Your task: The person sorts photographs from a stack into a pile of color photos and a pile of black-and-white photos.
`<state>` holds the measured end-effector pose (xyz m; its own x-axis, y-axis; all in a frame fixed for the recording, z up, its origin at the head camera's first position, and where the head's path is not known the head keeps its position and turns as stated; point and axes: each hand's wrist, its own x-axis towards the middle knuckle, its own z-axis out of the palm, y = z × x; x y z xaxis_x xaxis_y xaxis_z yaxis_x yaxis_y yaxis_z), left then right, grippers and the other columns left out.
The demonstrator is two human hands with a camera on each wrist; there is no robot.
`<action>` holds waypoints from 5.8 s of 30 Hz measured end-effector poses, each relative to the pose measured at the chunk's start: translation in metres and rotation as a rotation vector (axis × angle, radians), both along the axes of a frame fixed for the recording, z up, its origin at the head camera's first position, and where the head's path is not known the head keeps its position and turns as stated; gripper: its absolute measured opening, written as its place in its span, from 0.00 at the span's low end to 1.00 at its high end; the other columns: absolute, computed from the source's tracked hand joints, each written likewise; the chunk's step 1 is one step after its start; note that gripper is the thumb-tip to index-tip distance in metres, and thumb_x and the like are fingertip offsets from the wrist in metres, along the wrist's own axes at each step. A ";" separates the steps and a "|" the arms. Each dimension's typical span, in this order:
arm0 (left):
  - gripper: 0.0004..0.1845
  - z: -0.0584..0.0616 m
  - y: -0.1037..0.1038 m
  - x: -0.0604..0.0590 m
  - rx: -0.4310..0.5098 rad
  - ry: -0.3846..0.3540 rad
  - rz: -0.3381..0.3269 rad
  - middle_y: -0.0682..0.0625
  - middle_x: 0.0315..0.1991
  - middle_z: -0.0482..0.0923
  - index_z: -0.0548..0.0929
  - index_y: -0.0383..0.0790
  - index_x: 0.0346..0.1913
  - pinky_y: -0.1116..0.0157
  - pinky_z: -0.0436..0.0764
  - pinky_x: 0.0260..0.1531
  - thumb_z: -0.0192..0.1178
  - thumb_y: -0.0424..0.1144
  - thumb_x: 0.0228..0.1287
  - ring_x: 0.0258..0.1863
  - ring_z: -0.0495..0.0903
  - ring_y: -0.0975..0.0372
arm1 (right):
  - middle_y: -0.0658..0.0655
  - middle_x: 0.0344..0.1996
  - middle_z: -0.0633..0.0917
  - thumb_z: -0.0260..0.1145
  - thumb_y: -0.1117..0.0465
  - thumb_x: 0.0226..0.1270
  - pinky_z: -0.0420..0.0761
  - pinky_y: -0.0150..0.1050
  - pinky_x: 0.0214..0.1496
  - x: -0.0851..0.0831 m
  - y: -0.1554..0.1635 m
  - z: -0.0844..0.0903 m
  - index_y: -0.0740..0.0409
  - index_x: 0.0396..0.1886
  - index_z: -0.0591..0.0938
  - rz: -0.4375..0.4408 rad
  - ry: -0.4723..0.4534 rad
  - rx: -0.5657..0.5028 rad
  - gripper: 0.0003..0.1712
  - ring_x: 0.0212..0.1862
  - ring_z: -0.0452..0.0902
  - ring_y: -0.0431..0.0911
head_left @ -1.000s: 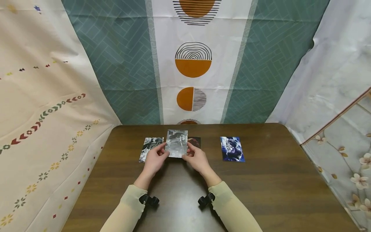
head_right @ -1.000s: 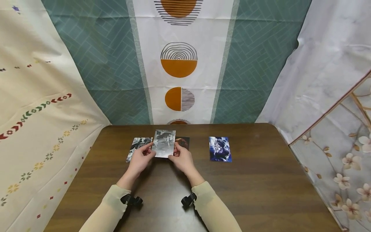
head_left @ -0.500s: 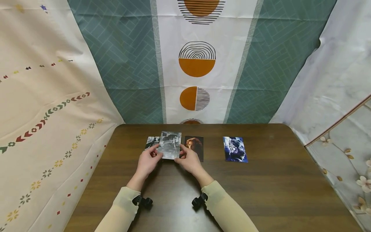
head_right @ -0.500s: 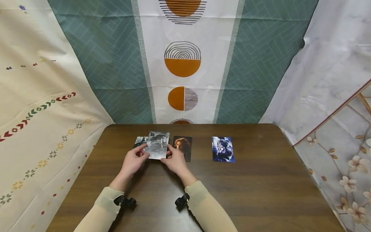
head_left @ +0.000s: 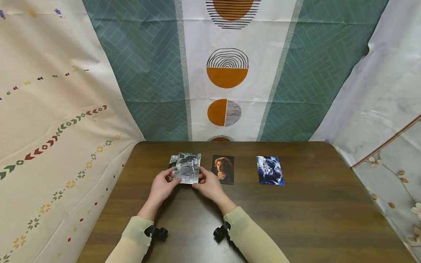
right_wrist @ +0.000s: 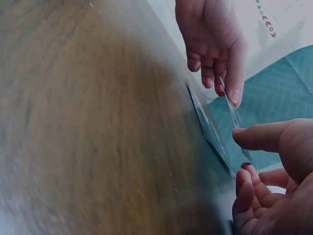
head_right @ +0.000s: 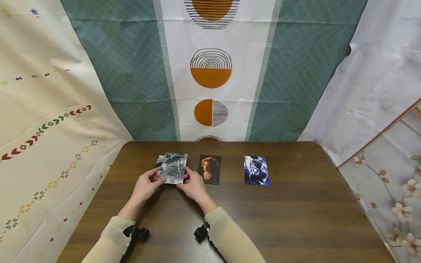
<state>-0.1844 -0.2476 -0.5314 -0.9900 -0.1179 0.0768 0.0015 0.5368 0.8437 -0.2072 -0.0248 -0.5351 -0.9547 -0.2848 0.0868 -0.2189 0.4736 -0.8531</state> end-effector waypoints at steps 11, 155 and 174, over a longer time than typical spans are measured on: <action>0.32 -0.001 -0.034 0.007 -0.086 -0.032 0.010 0.41 0.48 0.78 0.80 0.32 0.71 0.56 0.73 0.48 0.74 0.40 0.67 0.47 0.74 0.50 | 0.52 0.42 0.86 0.82 0.60 0.59 0.78 0.36 0.41 0.001 -0.034 -0.001 0.65 0.76 0.76 0.026 0.040 0.054 0.46 0.37 0.77 0.40; 0.34 -0.010 0.137 -0.032 -0.211 -0.025 -0.113 0.42 0.44 0.80 0.81 0.27 0.68 0.46 0.76 0.55 0.73 0.43 0.63 0.52 0.76 0.43 | 0.65 0.58 0.87 0.79 0.57 0.66 0.82 0.55 0.57 -0.013 0.131 -0.002 0.69 0.70 0.80 -0.201 -0.032 0.169 0.36 0.52 0.83 0.55; 0.33 -0.006 0.137 -0.026 -0.230 -0.049 -0.109 0.35 0.54 0.80 0.82 0.25 0.67 0.45 0.76 0.56 0.73 0.45 0.65 0.55 0.74 0.41 | 0.66 0.57 0.84 0.78 0.53 0.67 0.76 0.59 0.65 -0.013 0.119 0.000 0.63 0.68 0.84 -0.228 -0.012 0.296 0.34 0.62 0.78 0.62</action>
<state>-0.2105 -0.1109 -0.5375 -0.9991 0.0044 0.0411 0.0319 0.7138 0.6996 -0.2199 0.0943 -0.5355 -0.9969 -0.0759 0.0208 -0.0700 0.7354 -0.6740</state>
